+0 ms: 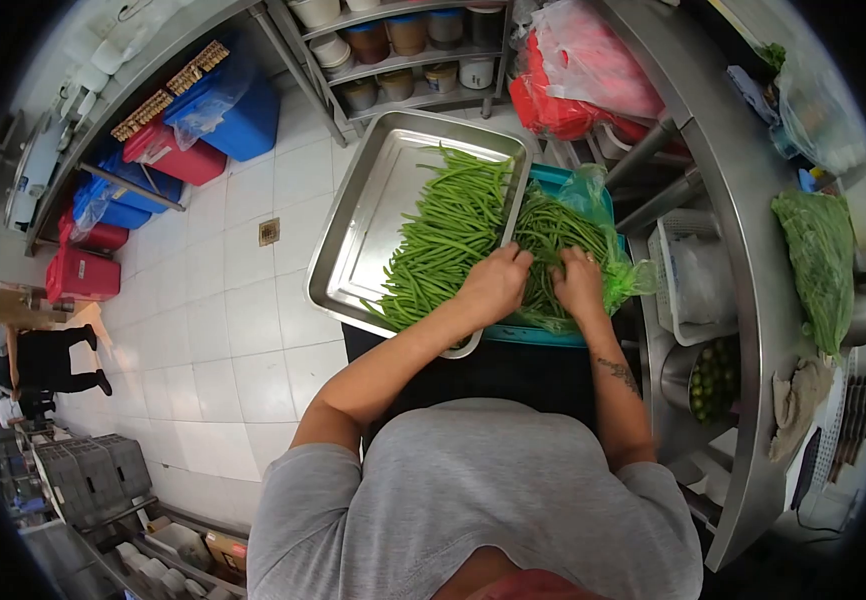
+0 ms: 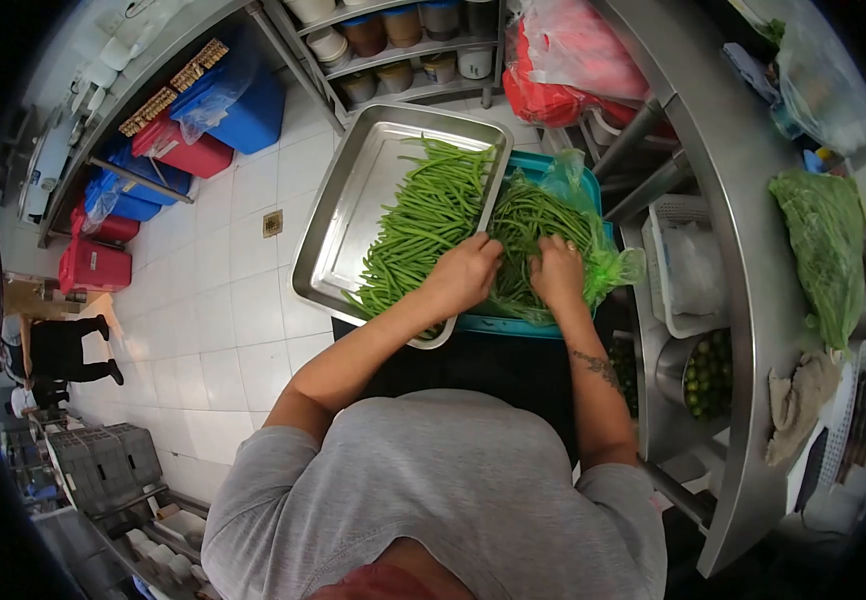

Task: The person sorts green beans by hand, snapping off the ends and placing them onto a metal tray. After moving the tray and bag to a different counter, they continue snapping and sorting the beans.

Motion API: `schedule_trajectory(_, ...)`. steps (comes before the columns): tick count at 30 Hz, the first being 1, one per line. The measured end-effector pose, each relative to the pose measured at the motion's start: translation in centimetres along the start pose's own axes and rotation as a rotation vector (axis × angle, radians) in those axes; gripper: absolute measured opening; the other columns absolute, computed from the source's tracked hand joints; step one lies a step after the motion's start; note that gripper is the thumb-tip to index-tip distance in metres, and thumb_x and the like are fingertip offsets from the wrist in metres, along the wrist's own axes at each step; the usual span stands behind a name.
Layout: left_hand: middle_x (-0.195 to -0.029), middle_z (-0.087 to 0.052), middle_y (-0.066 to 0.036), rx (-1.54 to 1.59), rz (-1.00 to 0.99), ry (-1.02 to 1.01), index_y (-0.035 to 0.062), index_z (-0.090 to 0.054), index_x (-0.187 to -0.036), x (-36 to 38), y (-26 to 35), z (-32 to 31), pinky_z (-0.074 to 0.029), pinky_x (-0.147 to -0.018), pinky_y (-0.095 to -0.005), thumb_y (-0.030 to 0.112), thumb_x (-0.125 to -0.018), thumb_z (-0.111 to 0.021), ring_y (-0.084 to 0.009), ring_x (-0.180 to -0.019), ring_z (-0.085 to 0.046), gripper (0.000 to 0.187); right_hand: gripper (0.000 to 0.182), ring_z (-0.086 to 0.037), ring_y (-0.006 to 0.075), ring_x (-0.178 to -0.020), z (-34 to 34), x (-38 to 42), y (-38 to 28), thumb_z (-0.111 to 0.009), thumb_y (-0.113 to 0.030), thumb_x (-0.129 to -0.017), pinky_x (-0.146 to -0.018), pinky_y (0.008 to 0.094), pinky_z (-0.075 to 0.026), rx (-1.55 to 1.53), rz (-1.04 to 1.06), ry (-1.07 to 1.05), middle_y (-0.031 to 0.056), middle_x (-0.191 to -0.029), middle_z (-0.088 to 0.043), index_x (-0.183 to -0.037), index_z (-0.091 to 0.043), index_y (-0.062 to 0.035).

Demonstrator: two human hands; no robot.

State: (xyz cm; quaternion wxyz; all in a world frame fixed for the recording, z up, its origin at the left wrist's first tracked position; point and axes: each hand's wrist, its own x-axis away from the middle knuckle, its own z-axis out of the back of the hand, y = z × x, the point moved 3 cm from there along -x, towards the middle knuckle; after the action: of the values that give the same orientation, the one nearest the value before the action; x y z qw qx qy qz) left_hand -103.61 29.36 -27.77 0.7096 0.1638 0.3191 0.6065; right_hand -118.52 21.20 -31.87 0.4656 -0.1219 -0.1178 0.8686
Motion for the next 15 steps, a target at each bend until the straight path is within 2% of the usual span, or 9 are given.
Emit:
schedule_trajectory(2, -0.092, -0.053, -0.021, 0.014, 0.015, 0.006, -0.0018, -0.052, -0.092, -0.6, -0.5, 0.3, -0.048, -0.073, -0.0456, 0.003, -0.079, -0.056, -0.0399, -0.087, -0.056, 0.015, 0.031, -0.054, 0.0330, -0.100, 0.8, -0.5, 0.8, -0.065, -0.015, -0.082, -0.083, 0.0411, -0.044, -0.265, -0.103, -0.017, 0.0162, -0.104, -0.056, -0.106, -0.059, 0.0040)
schedule_trajectory(5, -0.094, -0.052, -0.021, 0.071, 0.051, 0.048, -0.0017, -0.052, -0.096, -1.4, -0.9, 1.6, -0.047, -0.074, -0.0455, 0.006, -0.081, -0.058, -0.0402, -0.087, -0.056, 0.018, 0.028, -0.054, 0.0349, -0.098, 2.3, -1.3, 1.0, -0.063, -0.010, -0.083, -0.085, 0.0438, -0.042, -0.461, -0.117, -0.038, 0.0167, -0.104, -0.058, -0.108, -0.062, 0.0016)
schedule_trajectory(8, -0.096, -0.052, -0.020, 0.213, 0.068, 0.102, -0.0014, -0.053, -0.102, -2.3, -1.4, 2.6, -0.048, -0.073, -0.0425, 0.010, -0.082, -0.061, -0.0374, -0.084, -0.057, 0.025, 0.028, -0.055, 0.0352, -0.095, 4.8, -1.5, -0.6, -0.065, -0.016, -0.082, -0.084, 0.0430, -0.043, -0.339, 0.013, 0.035, 0.0169, -0.102, -0.061, -0.106, -0.064, -0.0014)
schedule_trajectory(11, -0.093, -0.054, -0.012, 0.344, 0.076, 0.103, 0.0021, -0.056, -0.109, -3.2, -1.2, 3.5, -0.048, -0.069, -0.0338, 0.014, -0.082, -0.064, -0.0240, -0.077, -0.058, 0.030, 0.028, -0.056, 0.0355, -0.095, 6.2, -1.6, -1.9, -0.066, -0.022, -0.082, -0.084, 0.0421, -0.043, -0.320, -0.053, -0.019, 0.0172, -0.100, -0.063, -0.102, -0.066, -0.0029)
schedule_trajectory(14, -0.095, -0.055, -0.009, 0.500, 0.142, 0.036, 0.0029, -0.057, -0.111, -3.7, -1.1, 3.0, -0.048, -0.068, -0.0316, 0.015, -0.081, -0.067, -0.0189, -0.075, -0.057, 0.033, 0.028, -0.056, 0.0352, -0.093, 5.7, -1.8, -1.7, -0.066, -0.023, -0.082, -0.081, 0.0410, -0.043, -0.447, -0.011, 0.008, 0.0179, -0.099, -0.063, -0.101, -0.065, -0.0023)
schedule_trajectory(15, -0.094, -0.055, -0.010, 0.485, 0.093, 0.072, 0.0028, -0.057, -0.108, -4.0, -0.9, 2.9, -0.048, -0.067, -0.0320, 0.014, -0.081, -0.066, -0.0205, -0.075, -0.057, 0.031, 0.028, -0.057, 0.0355, -0.092, 5.7, -2.0, -1.7, -0.064, -0.023, -0.083, -0.080, 0.0410, -0.044, -0.456, -0.011, -0.030, 0.0182, -0.099, -0.063, -0.101, -0.064, -0.0019)
